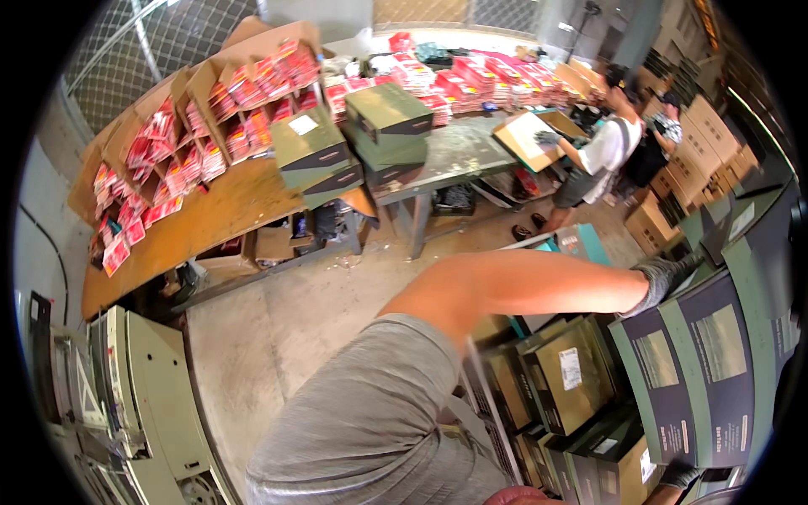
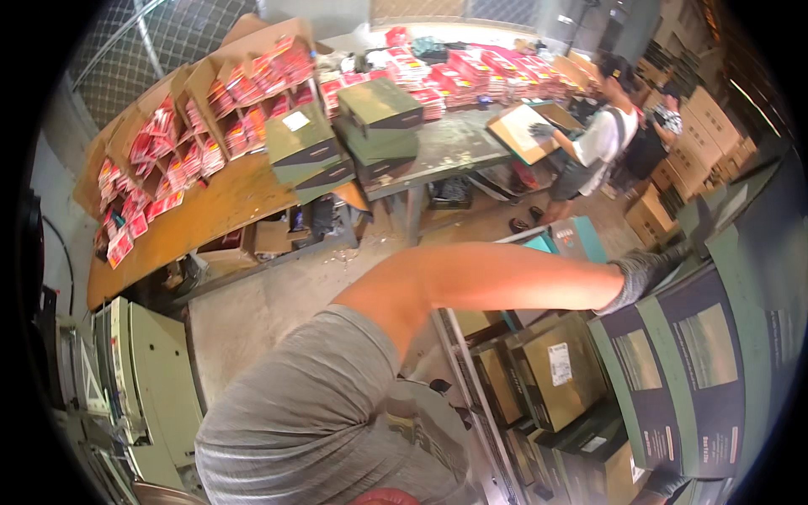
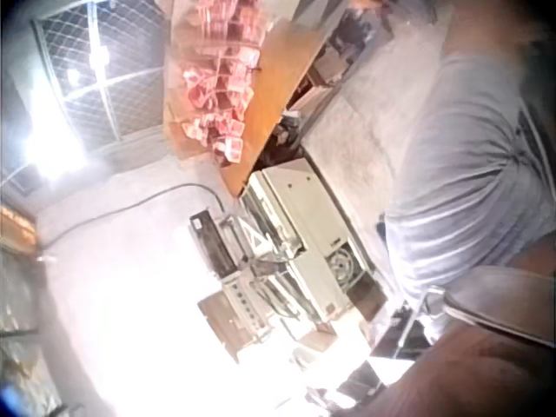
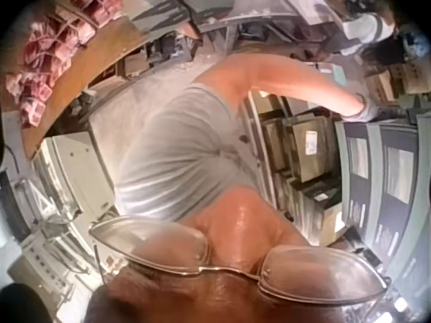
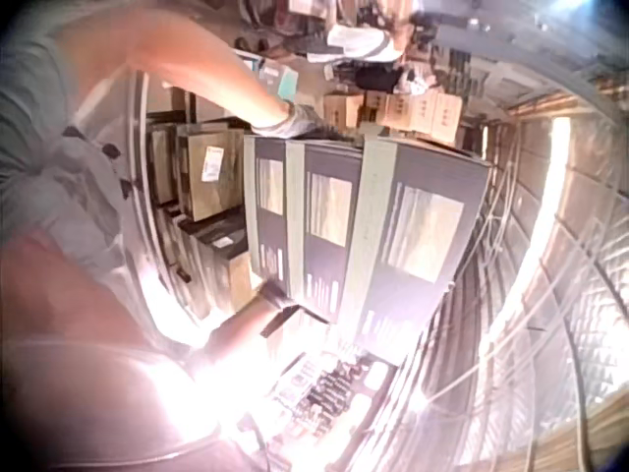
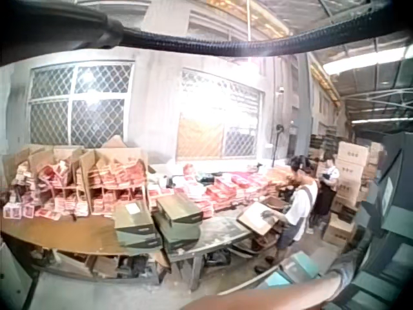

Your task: The person picks up shoe boxes from a cart, places them on a table, and opens them to check the boots inside. They handle the boots, place them back in the boxes, insert a red card into the boxes, and stack the boxes.

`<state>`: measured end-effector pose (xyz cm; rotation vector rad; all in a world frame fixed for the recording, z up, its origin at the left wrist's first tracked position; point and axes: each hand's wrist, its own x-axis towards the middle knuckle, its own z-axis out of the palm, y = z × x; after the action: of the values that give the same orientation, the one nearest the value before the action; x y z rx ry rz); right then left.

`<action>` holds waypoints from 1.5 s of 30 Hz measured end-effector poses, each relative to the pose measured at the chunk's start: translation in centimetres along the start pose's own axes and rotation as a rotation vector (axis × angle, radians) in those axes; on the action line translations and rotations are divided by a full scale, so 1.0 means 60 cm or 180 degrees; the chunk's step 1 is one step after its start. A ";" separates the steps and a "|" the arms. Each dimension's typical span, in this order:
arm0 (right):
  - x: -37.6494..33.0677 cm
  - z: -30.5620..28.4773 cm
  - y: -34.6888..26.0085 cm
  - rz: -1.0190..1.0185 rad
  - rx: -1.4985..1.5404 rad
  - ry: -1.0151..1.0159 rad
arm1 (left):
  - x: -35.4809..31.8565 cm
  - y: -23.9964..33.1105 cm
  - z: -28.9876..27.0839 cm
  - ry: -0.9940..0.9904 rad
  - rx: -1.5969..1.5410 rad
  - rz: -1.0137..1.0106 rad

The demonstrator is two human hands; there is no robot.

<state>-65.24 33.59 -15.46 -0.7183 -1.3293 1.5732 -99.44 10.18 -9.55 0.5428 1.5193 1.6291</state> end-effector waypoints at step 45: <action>-0.861 1.720 0.950 0.0480 -0.0128 -0.2064 | -0.318 -0.508 -1.920 0.2076 -0.2944 0.1696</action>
<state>-150.23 -56.11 -51.47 -0.3376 -1.8024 2.0029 -169.77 -76.69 -55.14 -0.1507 0.8402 2.8535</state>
